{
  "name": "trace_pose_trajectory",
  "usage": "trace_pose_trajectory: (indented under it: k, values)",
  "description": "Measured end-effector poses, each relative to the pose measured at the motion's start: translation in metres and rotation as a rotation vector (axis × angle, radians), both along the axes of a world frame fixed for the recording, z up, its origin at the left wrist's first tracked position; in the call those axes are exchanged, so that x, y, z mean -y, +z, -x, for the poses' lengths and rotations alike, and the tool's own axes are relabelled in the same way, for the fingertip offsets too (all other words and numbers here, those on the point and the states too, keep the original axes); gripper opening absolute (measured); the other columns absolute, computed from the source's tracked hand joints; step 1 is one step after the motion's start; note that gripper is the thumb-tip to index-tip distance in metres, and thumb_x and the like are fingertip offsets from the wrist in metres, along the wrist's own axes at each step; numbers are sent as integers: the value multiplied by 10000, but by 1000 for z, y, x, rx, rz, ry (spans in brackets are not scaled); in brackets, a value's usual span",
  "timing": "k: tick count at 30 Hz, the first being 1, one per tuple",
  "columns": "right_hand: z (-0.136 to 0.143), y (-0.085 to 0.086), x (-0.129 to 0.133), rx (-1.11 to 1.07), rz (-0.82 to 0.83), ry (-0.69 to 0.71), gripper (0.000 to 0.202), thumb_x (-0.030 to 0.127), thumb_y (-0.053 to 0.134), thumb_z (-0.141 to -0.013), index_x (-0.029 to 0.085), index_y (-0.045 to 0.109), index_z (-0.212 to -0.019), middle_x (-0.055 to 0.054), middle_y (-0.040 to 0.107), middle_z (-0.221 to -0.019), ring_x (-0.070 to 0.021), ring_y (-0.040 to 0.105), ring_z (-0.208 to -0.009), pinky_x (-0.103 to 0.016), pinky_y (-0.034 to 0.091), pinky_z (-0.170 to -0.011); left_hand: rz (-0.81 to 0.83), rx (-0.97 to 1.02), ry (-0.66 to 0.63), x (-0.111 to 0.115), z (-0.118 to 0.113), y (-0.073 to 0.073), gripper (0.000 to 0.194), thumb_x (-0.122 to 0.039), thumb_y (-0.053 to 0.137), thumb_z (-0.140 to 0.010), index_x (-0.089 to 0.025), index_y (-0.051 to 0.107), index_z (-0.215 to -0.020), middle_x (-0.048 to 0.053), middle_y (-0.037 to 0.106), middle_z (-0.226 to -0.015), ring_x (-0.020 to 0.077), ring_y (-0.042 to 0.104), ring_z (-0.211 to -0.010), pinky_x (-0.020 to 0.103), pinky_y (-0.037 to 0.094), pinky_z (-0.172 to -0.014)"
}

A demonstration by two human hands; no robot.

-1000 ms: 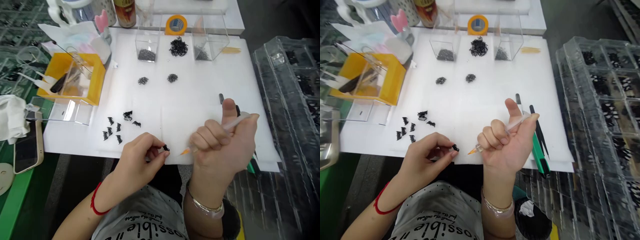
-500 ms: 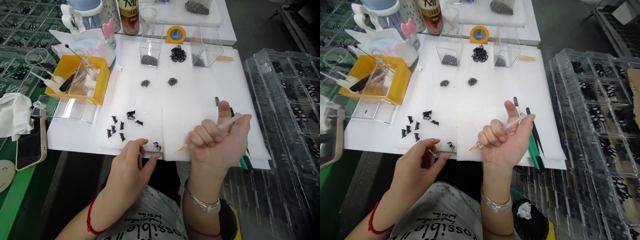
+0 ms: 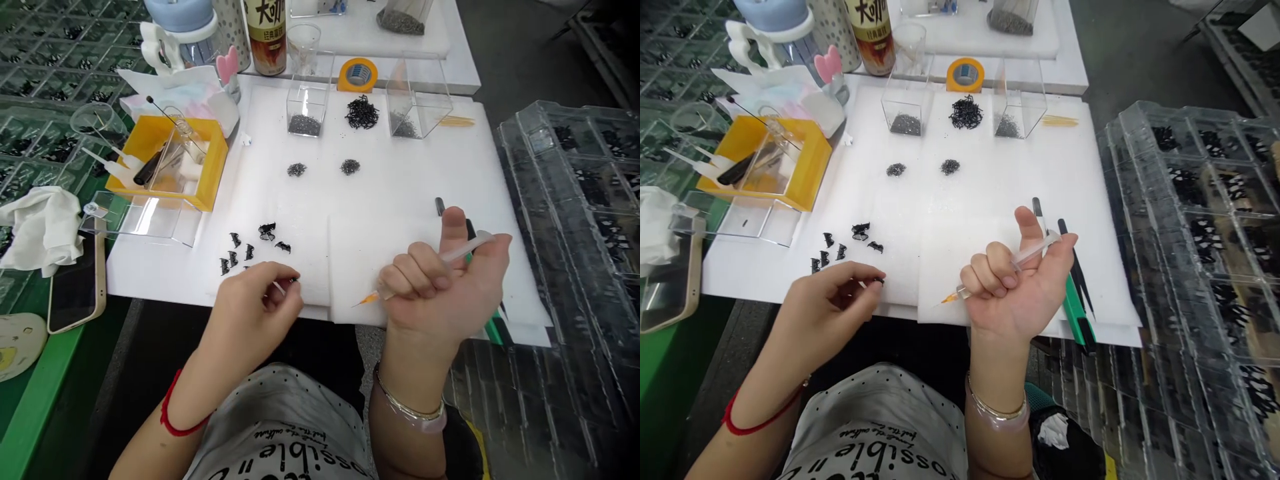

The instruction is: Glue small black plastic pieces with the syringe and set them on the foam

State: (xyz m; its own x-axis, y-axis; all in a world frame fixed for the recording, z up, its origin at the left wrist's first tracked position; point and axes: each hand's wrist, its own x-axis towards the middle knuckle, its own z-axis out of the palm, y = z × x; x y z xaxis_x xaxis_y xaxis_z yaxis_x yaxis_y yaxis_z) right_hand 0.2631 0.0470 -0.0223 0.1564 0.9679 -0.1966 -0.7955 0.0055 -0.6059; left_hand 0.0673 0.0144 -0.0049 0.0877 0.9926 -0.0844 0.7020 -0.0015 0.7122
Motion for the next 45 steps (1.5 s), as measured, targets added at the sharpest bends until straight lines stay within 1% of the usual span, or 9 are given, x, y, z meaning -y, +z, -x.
trace_pose_trajectory:
  k: [6,9,14,19,24,31,36,41,45]
  values:
    - [1,1,1,8,-3,7,554,612,286,-929,240,694,-886,94,205,-405,-68,63,-358,-159,154,-314,122,3,89,-9,19,8,231,-272,561,-846,-181,729,-977,-41,640,-527,113,551,-406,219,436,-412]
    - [1,0,1,14,-14,11,554,614,299,-927,239,702,-857,92,205,-406,-69,70,-360,-161,152,-316,90,-136,83,-17,26,12,267,-274,535,-859,-179,728,-1019,-37,633,-509,129,530,-388,245,410,-409]
    - [0,0,2,32,-40,32,422,605,511,-844,240,713,-782,96,202,-403,-57,78,-356,-159,149,-315,-11,-322,58,-26,31,16,338,-187,553,-812,-144,682,-1121,11,660,-586,192,576,-506,308,423,-540]
    - [0,-1,1,27,-29,41,407,612,551,-816,242,706,-747,99,183,-409,-56,74,-352,-157,154,-312,-139,-420,84,-26,22,18,212,-234,620,-813,-146,683,-995,10,629,-621,180,565,-539,296,395,-554]
    - [0,-2,2,17,-45,28,417,620,545,-816,242,702,-732,99,193,-405,-55,73,-353,-156,147,-314,-189,-514,38,-34,3,8,226,-330,656,-806,-112,695,-850,78,623,-692,238,576,-621,327,384,-549]
    - [-2,-6,-1,-102,-101,18,424,583,524,-851,211,674,-714,106,212,-412,-50,88,-350,-156,130,-323,-270,-398,35,-32,-5,2,146,-265,657,-775,-122,687,-783,48,595,-640,211,559,-588,330,409,-557]
    - [-14,-2,-5,-285,-36,-99,390,489,464,-913,196,595,-691,99,306,-403,-29,151,-340,-146,136,-323,-310,-132,-237,-11,-24,0,131,-257,655,-794,-154,674,-872,-7,597,-670,109,510,-514,245,419,-499]
    - [-9,16,-1,-159,-5,-200,597,585,219,-936,204,564,-631,96,195,-380,-52,92,-340,-179,110,-328,-251,-9,-320,-4,-31,-13,104,-197,658,-819,-146,648,-910,-2,615,-706,103,537,-557,228,449,-519]
    - [2,17,-2,2,-23,-226,599,554,184,-951,218,563,-632,100,119,-400,-67,23,-354,-192,79,-340,-214,35,-315,-6,-28,-16,68,-182,680,-813,-160,650,-870,-12,625,-700,94,541,-561,211,452,-520]
